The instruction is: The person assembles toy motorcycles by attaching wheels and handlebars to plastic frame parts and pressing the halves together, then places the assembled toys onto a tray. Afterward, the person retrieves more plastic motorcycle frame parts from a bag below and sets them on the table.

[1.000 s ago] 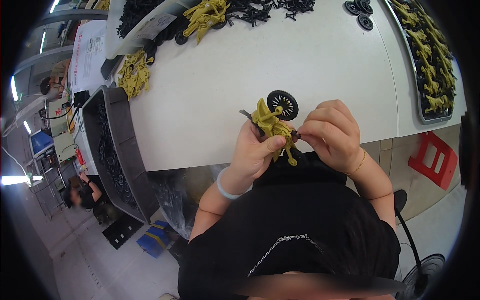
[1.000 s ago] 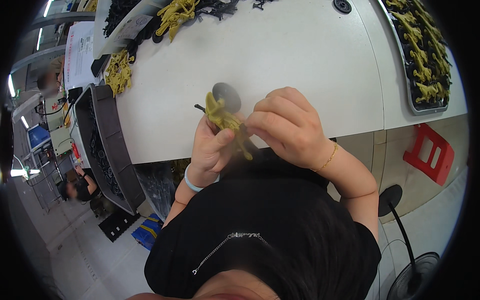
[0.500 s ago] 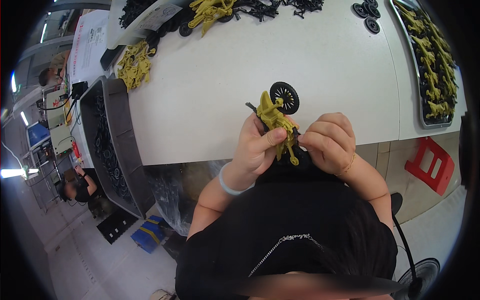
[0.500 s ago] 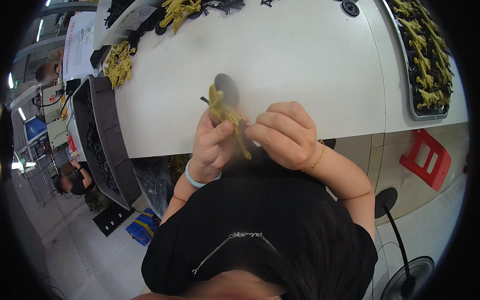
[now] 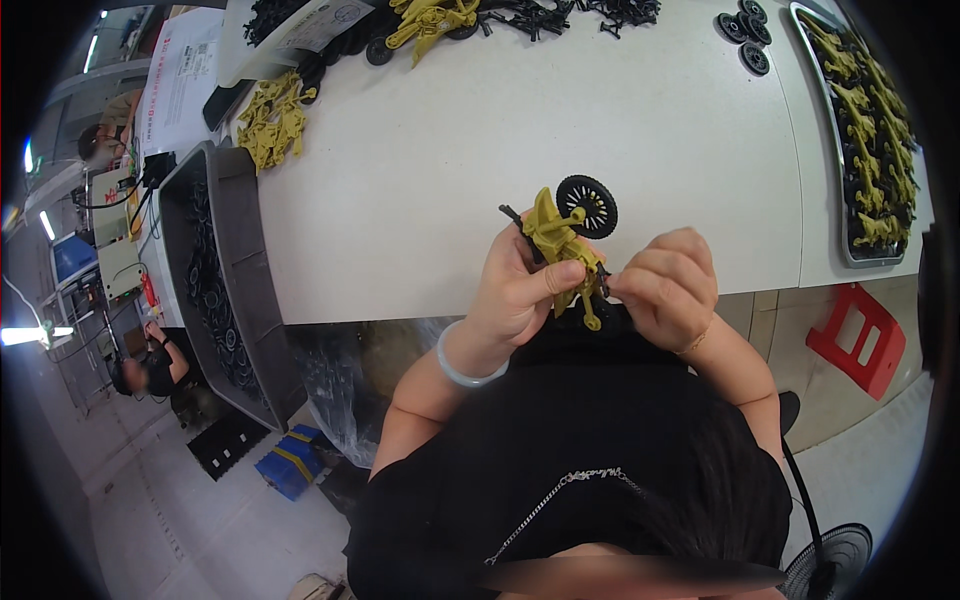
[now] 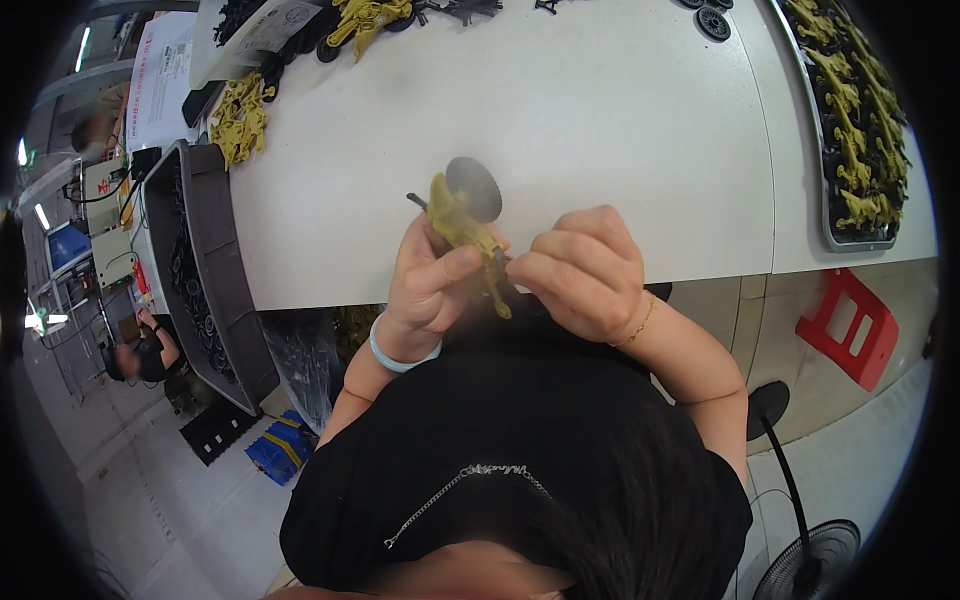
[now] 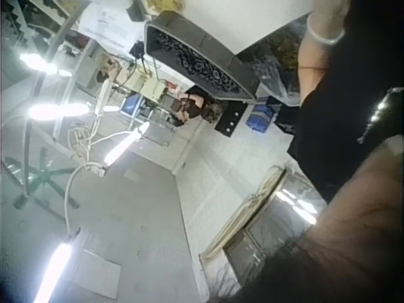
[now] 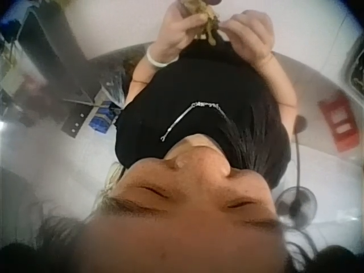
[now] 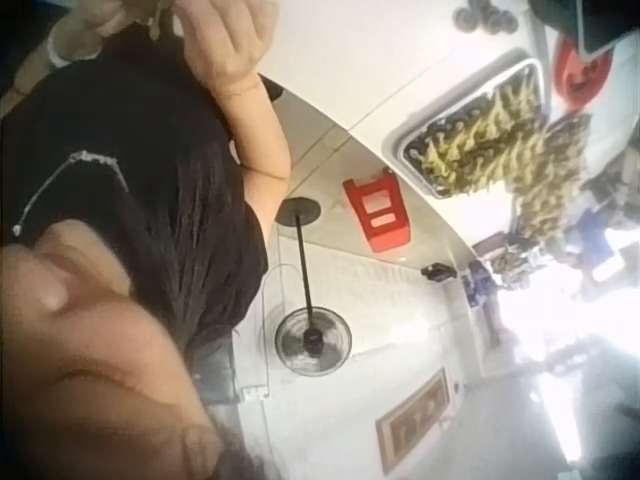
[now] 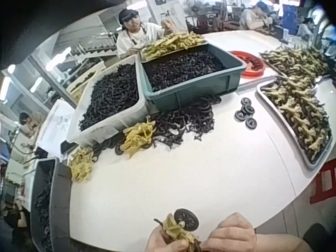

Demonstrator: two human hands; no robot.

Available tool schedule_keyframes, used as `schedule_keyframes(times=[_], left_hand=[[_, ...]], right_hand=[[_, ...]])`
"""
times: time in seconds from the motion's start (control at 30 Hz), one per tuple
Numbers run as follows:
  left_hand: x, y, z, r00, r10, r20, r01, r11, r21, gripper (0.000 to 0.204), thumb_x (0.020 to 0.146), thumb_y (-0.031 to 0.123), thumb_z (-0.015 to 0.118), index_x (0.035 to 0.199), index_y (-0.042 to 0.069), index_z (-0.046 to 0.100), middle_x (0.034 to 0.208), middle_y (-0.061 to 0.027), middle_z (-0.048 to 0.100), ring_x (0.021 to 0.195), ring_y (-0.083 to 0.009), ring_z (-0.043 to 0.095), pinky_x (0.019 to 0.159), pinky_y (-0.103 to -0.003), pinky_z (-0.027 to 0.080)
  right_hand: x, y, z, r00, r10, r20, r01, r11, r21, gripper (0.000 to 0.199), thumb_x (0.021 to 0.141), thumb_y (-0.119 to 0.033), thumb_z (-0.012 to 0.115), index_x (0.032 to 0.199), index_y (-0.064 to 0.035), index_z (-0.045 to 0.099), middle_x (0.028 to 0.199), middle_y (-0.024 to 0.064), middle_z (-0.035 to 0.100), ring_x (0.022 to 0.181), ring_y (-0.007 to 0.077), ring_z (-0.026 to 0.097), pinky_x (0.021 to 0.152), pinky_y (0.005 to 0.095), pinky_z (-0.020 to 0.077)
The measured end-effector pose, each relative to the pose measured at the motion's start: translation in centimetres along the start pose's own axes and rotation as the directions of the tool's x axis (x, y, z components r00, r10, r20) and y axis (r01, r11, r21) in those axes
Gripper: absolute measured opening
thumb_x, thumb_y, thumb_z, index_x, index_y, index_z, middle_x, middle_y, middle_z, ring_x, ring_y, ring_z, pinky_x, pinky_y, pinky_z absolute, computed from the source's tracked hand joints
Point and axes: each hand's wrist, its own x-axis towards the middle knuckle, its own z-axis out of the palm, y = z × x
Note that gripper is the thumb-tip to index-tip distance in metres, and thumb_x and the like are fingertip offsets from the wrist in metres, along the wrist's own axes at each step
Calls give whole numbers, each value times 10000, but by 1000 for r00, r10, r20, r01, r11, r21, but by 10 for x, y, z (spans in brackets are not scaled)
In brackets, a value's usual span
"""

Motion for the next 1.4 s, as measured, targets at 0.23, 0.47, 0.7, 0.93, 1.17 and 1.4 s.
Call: schedule_keyframes(times=[0.23,0.47,0.7,0.93,1.17,1.4], left_hand=[[2,5,-1,999,-22,41,18,997,78,411,800,21,684,1134,-16,447,938,-134,639,853,-201,638,795,-326,529],[5,13,8,997,45,70,-83,475,876,350,746,101,749,1017,27,542,886,-85,662,797,-188,644,710,-304,506],[-2,32,8,955,156,251,-284,250,926,379,809,126,672,1146,-1,556,1015,-165,650,941,-310,633,809,-346,489],[-14,6,5,945,212,248,-288,182,940,233,852,81,594,1060,-20,620,907,-164,667,828,-298,654,759,-341,494],[11,-7,30,940,0,340,-288,532,796,453,841,194,646,1216,-27,518,1217,-176,571,1142,-248,545,986,-357,396],[11,-11,17,974,-49,223,-185,407,895,313,809,90,622,1109,3,604,1103,-132,642,1069,-242,589,955,-339,416]], right_hand=[[-1,3,-1,992,112,54,-118,986,120,169,655,-78,740,774,-76,621,733,31,560,706,232,506,653,316,414],[23,13,-9,905,387,179,-424,857,292,203,732,-118,738,891,-43,637,846,62,606,812,214,558,681,317,453],[15,29,-38,842,428,329,-535,745,399,263,701,-120,766,927,-30,664,854,78,645,785,193,606,688,286,478],[-16,36,-50,865,413,286,-499,642,582,194,767,-86,721,927,-21,632,893,64,623,838,165,588,779,286,465],[-39,98,-167,709,705,-27,-438,470,767,182,893,-117,586,1049,-23,591,970,44,611,930,165,592,770,301,500],[-89,198,-381,425,504,-752,-498,824,271,265,936,-235,569,1067,-7,607,943,16,637,882,90,571,823,218,443]])
